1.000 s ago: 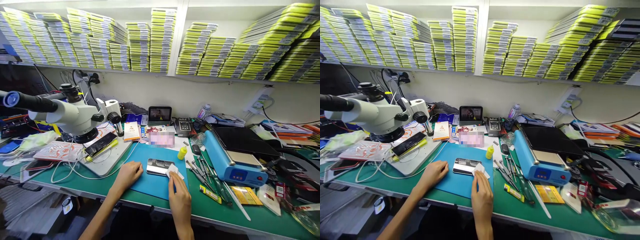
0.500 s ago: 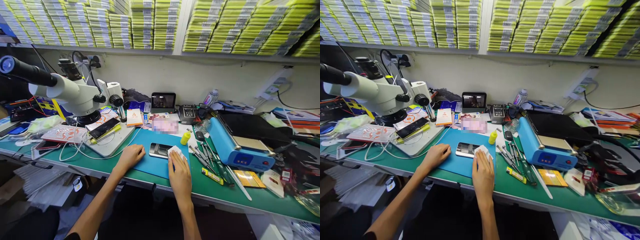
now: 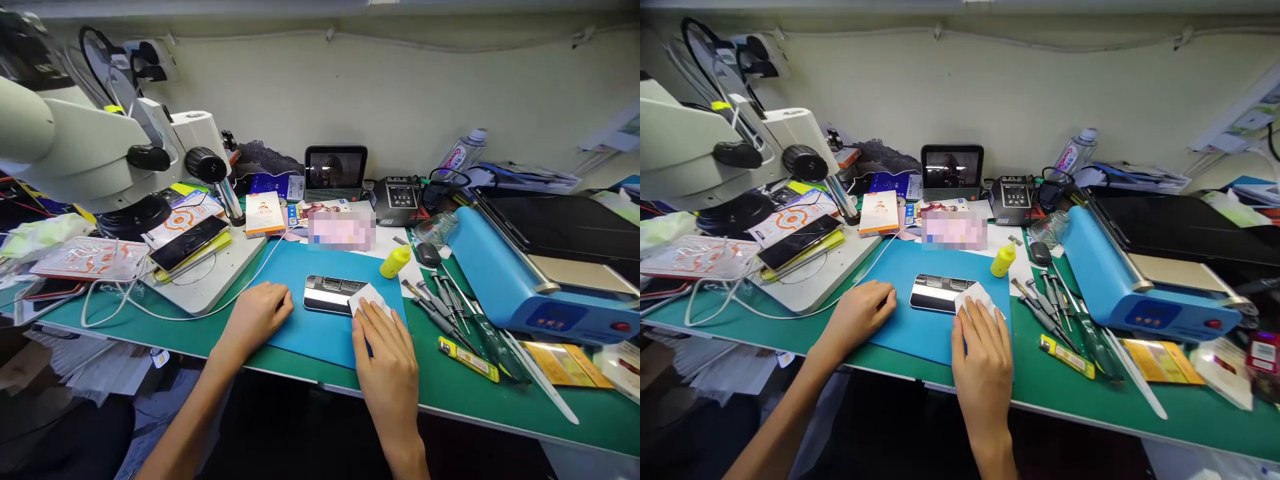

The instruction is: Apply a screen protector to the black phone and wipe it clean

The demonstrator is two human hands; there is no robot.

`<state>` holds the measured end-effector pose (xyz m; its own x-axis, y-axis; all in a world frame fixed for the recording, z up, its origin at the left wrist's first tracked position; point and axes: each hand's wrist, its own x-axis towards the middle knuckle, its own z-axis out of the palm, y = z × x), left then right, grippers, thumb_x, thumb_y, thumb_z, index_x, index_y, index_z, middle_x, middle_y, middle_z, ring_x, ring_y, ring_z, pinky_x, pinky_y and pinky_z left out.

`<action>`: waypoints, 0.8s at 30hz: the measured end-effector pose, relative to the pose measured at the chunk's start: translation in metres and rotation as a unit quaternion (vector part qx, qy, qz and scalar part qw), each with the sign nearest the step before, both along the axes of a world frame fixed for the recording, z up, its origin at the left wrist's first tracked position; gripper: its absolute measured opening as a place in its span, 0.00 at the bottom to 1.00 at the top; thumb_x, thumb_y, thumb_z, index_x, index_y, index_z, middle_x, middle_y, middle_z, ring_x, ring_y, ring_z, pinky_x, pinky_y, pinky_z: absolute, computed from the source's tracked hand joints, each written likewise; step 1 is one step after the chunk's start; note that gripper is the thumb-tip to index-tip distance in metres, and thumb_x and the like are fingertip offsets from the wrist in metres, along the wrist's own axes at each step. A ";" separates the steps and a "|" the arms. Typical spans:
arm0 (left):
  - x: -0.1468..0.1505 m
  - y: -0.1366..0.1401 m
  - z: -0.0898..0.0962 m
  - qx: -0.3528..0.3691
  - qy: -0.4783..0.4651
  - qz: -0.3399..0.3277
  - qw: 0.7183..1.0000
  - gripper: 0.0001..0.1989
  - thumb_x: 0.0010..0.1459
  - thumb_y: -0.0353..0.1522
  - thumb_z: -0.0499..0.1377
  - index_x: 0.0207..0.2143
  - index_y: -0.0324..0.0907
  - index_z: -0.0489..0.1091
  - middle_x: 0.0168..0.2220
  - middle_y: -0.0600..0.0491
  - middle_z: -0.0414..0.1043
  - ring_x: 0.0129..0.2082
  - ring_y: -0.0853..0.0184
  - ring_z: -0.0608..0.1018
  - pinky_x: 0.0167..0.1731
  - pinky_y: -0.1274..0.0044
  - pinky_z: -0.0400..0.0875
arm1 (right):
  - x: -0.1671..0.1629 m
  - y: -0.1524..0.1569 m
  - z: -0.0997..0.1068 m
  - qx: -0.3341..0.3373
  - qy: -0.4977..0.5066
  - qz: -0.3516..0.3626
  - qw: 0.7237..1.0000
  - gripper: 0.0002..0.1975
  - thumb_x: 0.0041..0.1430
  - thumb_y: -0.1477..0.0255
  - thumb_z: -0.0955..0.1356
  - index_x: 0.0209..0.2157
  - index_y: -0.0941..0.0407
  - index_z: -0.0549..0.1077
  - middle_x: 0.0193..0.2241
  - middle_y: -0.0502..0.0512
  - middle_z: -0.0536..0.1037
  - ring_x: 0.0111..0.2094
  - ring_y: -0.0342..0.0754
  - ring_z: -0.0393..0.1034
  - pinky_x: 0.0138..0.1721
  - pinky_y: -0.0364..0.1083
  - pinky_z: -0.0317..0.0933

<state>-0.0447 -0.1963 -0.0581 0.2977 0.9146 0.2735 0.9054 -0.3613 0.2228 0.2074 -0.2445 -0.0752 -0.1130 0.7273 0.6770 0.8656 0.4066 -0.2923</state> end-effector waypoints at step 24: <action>0.009 0.001 -0.004 0.086 0.020 -0.053 0.995 0.16 0.76 0.30 0.50 0.30 0.46 0.61 0.25 0.57 0.64 0.26 0.65 0.68 0.31 0.71 0.61 | -0.001 0.015 0.007 -0.022 -0.122 0.099 0.987 0.18 0.79 0.71 0.61 0.56 0.53 0.81 0.64 0.54 0.76 0.65 0.56 0.70 0.77 0.59 0.45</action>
